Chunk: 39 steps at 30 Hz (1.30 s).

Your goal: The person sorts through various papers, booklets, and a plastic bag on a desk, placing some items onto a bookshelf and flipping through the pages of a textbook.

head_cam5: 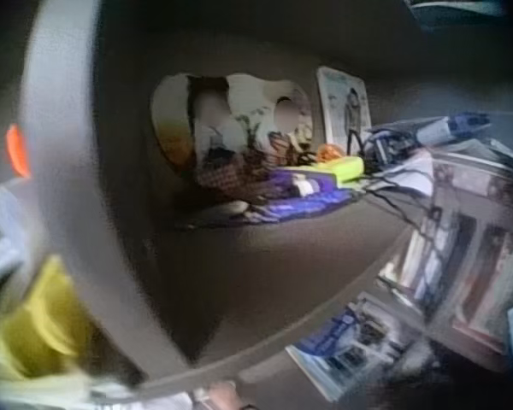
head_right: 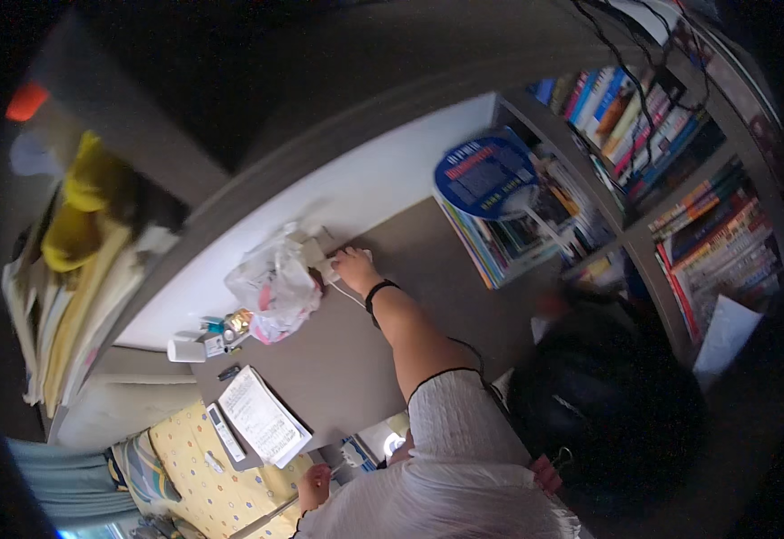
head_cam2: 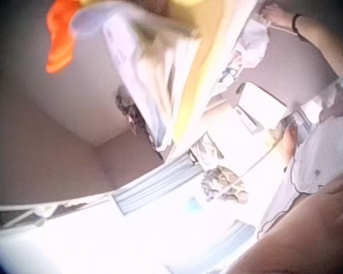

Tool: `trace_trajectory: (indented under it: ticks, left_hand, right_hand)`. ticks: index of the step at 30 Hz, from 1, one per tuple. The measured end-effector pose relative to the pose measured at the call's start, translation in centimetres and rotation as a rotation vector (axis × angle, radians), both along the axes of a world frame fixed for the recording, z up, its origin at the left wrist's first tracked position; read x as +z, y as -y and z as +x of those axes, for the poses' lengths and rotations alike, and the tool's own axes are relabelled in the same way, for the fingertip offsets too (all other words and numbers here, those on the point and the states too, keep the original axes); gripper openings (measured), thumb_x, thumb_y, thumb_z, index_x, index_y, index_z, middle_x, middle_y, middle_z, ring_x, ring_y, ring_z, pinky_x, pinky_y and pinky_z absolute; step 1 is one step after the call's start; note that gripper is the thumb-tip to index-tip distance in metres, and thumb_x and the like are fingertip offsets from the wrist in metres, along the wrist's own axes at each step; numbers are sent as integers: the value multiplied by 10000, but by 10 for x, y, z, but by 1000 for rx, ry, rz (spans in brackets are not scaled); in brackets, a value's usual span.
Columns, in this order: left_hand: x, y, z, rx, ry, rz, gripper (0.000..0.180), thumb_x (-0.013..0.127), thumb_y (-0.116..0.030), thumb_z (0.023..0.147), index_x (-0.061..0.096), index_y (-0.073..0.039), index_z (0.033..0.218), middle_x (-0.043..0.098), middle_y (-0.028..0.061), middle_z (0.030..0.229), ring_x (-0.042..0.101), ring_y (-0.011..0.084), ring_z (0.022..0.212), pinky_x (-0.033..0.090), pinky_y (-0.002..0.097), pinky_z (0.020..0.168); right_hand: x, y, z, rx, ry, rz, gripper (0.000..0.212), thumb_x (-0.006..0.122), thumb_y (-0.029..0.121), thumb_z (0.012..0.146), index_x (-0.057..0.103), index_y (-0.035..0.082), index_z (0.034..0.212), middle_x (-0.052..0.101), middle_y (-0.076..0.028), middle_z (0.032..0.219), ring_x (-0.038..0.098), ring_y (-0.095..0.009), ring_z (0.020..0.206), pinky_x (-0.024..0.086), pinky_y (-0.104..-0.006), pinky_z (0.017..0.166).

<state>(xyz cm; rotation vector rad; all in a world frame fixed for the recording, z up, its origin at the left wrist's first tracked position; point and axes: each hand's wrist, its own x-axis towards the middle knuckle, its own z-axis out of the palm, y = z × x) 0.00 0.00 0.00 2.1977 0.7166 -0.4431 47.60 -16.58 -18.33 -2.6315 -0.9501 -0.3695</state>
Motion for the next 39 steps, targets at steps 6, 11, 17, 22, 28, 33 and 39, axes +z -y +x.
trace_trajectory:
  ticks: [6, 11, 17, 22, 28, 33, 39]
  left_hand:
    - [-63, 14, 68, -69, 174, -165, 162, 582, -113, 873, 616, 7, 977, 648, 120, 820, 642, 184, 704, 510, 279, 622]
    - [-67, 2, 93, -140, 150, -110, 172, 578, -110, 876, 611, 12, 993, 649, 121, 830, 642, 186, 721, 511, 282, 633]
    - [-85, -11, 127, -281, 242, -167, 154, 575, -76, 859, 621, 5, 982, 657, 122, 829, 647, 198, 706, 512, 286, 641]
    - [-55, -26, 164, -337, 370, -205, 162, 526, 21, 826, 628, -2, 950, 644, 103, 760, 639, 201, 688, 493, 275, 629]
    - [5, -24, 286, -191, 981, 226, 595, 734, -100, 721, 466, -24, 1247, 500, 190, 1179, 532, 316, 1006, 455, 375, 828]
    - [86, 18, 347, -374, 967, 655, 591, 759, -124, 652, 528, -64, 1192, 443, 203, 1259, 452, 385, 1109, 400, 433, 911]
    - [46, -25, 393, -272, 885, 604, 187, 676, -126, 725, 597, -37, 870, 594, 197, 852, 575, 378, 821, 458, 441, 683]
  right_hand:
    - [11, 163, 27, -257, 117, -97, 95, 536, 166, 771, 602, 107, 806, 558, -79, 808, 550, -276, 815, 466, -420, 674]
    - [16, 260, -47, -600, 45, 129, 99, 514, 133, 812, 598, 99, 851, 555, -95, 871, 525, -304, 883, 449, -426, 738]
    - [5, 247, -178, -867, -57, 126, 115, 568, 58, 758, 587, 84, 868, 548, -128, 876, 545, -328, 833, 456, -419, 710]
    - [36, 173, -252, -728, -341, 331, 178, 567, 28, 701, 613, 79, 865, 549, -130, 878, 561, -346, 823, 470, -434, 676]
    - [53, 188, -271, -911, -291, 422, 230, 553, 8, 732, 624, 84, 937, 571, -158, 911, 568, -358, 861, 473, -423, 734]
    - [107, 176, -221, -798, -109, 439, 286, 540, 21, 748, 604, 98, 1016, 547, -128, 941, 551, -336, 880, 468, -423, 735]
    - [49, 74, -223, -415, -782, 650, 238, 538, 274, 872, 530, 43, 818, 520, -122, 655, 546, -277, 667, 426, -399, 599]
